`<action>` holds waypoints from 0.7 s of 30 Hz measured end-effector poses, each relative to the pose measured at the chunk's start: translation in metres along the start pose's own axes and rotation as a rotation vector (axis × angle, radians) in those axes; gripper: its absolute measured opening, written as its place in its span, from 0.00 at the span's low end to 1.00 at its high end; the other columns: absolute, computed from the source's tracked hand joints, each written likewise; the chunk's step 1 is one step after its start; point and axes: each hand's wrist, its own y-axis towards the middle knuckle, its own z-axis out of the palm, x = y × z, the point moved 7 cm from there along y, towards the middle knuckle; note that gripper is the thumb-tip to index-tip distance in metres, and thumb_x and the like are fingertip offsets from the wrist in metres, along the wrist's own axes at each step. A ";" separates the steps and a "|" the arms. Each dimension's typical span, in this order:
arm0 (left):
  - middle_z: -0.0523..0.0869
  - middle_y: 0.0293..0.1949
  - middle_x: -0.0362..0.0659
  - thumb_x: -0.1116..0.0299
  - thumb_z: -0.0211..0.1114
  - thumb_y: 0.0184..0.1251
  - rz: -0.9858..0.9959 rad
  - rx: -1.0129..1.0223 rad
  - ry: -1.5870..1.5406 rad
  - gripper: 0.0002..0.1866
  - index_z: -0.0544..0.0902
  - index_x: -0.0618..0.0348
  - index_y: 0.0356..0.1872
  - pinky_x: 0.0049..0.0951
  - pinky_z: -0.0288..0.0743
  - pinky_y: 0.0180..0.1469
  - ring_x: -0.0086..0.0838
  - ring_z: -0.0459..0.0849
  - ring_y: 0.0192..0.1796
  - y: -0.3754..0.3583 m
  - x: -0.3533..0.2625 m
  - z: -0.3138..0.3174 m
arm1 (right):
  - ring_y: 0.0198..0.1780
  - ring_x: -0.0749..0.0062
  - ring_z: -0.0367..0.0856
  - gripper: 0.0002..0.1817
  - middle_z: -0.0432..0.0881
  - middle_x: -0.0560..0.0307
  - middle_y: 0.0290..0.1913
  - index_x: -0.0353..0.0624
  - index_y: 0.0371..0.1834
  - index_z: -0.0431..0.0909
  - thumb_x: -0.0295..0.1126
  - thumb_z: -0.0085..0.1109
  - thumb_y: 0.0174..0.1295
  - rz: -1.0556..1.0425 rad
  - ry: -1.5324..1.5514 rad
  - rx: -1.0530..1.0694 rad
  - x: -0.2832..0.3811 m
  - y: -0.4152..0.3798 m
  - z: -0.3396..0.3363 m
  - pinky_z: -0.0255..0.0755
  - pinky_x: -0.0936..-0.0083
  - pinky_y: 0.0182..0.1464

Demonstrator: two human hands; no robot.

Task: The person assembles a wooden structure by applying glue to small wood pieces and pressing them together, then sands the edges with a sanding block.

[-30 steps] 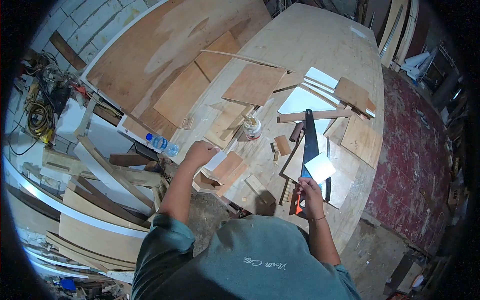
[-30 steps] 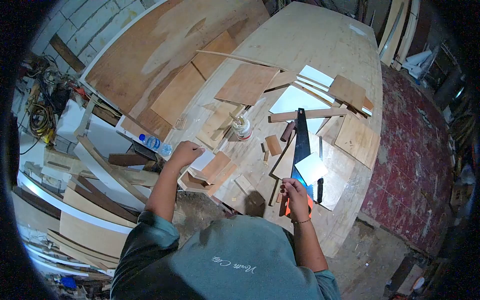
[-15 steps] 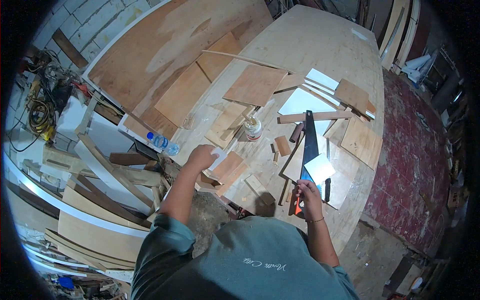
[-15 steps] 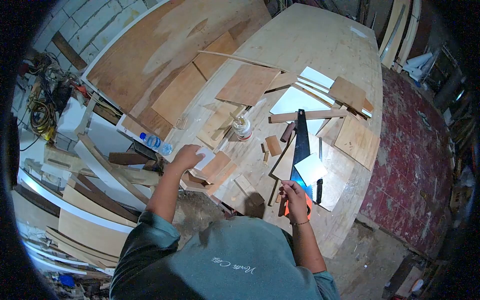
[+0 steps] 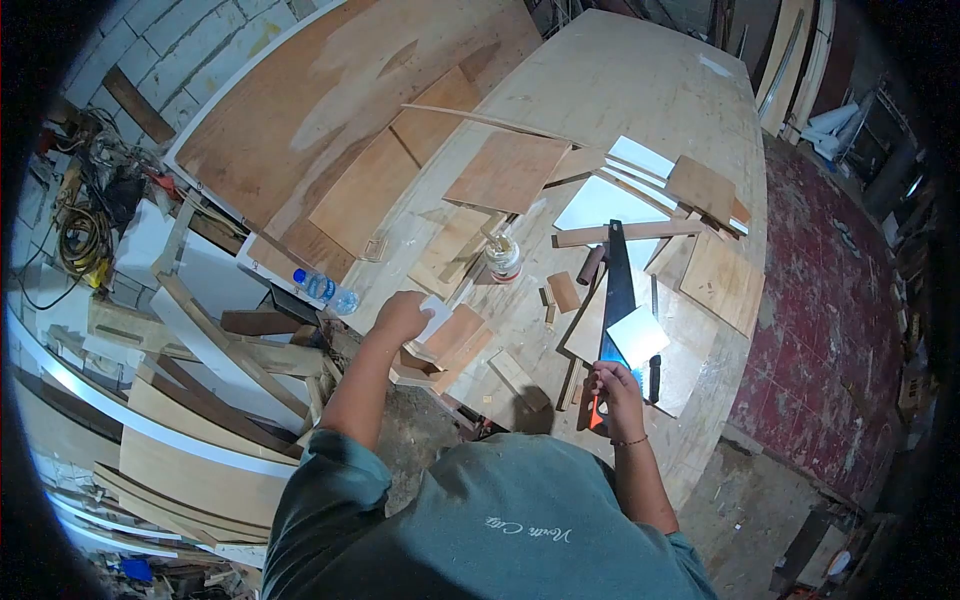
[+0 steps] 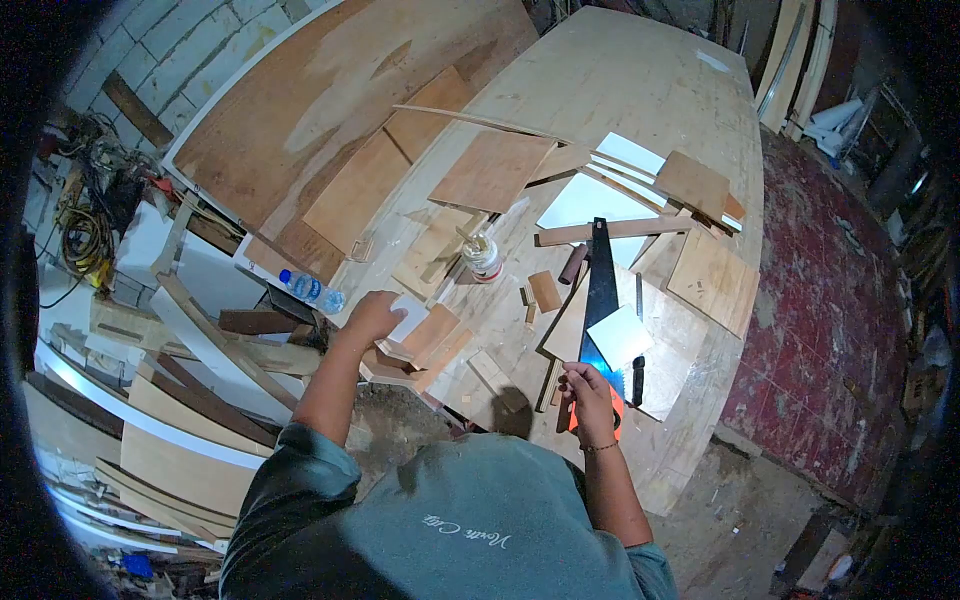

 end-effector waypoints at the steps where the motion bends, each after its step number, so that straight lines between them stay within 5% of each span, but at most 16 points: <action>1: 0.84 0.44 0.54 0.61 0.65 0.58 0.000 -0.001 0.000 0.16 0.84 0.59 0.44 0.43 0.74 0.52 0.48 0.82 0.49 0.000 0.001 0.001 | 0.31 0.81 0.73 0.10 0.77 0.63 0.33 0.36 0.45 0.76 0.30 0.51 0.67 -0.003 0.013 0.006 -0.002 0.001 -0.001 0.70 0.83 0.38; 9: 0.84 0.44 0.55 0.61 0.64 0.59 -0.010 -0.035 0.033 0.18 0.82 0.62 0.46 0.43 0.74 0.53 0.47 0.81 0.50 -0.002 -0.002 0.000 | 0.33 0.79 0.75 0.12 0.78 0.62 0.34 0.36 0.47 0.77 0.31 0.53 0.66 0.024 -0.157 -0.021 -0.070 0.038 -0.033 0.70 0.82 0.38; 11: 0.84 0.44 0.55 0.62 0.64 0.60 -0.017 -0.049 0.032 0.18 0.81 0.62 0.47 0.43 0.74 0.53 0.47 0.81 0.50 -0.005 -0.005 -0.002 | 0.33 0.76 0.76 0.13 0.78 0.61 0.33 0.35 0.45 0.77 0.33 0.57 0.62 0.080 -0.515 -0.039 -0.093 0.041 -0.034 0.71 0.79 0.39; 12: 0.84 0.44 0.54 0.62 0.64 0.60 -0.025 -0.065 0.036 0.18 0.81 0.61 0.47 0.43 0.74 0.54 0.47 0.81 0.50 -0.007 -0.006 -0.005 | 0.39 0.64 0.78 0.18 0.79 0.51 0.37 0.33 0.48 0.74 0.33 0.59 0.59 -0.067 -0.633 -0.028 -0.097 0.042 -0.029 0.73 0.70 0.43; 13: 0.84 0.44 0.54 0.62 0.64 0.60 -0.023 -0.062 0.032 0.18 0.81 0.61 0.47 0.43 0.74 0.54 0.47 0.81 0.50 -0.009 -0.008 -0.006 | 0.39 0.64 0.78 0.18 0.79 0.51 0.37 0.33 0.48 0.74 0.33 0.59 0.59 -0.066 -0.637 -0.031 -0.112 0.044 -0.028 0.73 0.70 0.43; 15: 0.84 0.46 0.54 0.62 0.64 0.60 -0.053 -0.037 0.008 0.18 0.81 0.61 0.48 0.42 0.74 0.54 0.47 0.81 0.50 -0.009 -0.009 -0.008 | 0.46 0.52 0.78 0.21 0.77 0.41 0.44 0.34 0.53 0.72 0.31 0.61 0.56 -0.345 -1.221 -0.021 -0.121 0.045 -0.014 0.74 0.62 0.48; 16: 0.84 0.46 0.54 0.62 0.64 0.60 -0.050 -0.035 0.003 0.18 0.81 0.61 0.48 0.42 0.74 0.54 0.47 0.81 0.50 -0.007 -0.008 -0.007 | 0.49 0.45 0.76 0.27 0.74 0.37 0.48 0.37 0.56 0.69 0.30 0.63 0.52 -0.378 -1.277 -0.062 -0.117 0.047 -0.003 0.73 0.58 0.51; 21: 0.83 0.45 0.56 0.63 0.64 0.59 -0.027 -0.056 -0.019 0.18 0.81 0.61 0.49 0.43 0.73 0.54 0.49 0.80 0.50 0.000 0.004 0.004 | 0.49 0.42 0.76 0.31 0.72 0.39 0.50 0.42 0.58 0.68 0.33 0.67 0.49 -0.135 -1.497 0.009 -0.115 0.060 0.012 0.74 0.56 0.49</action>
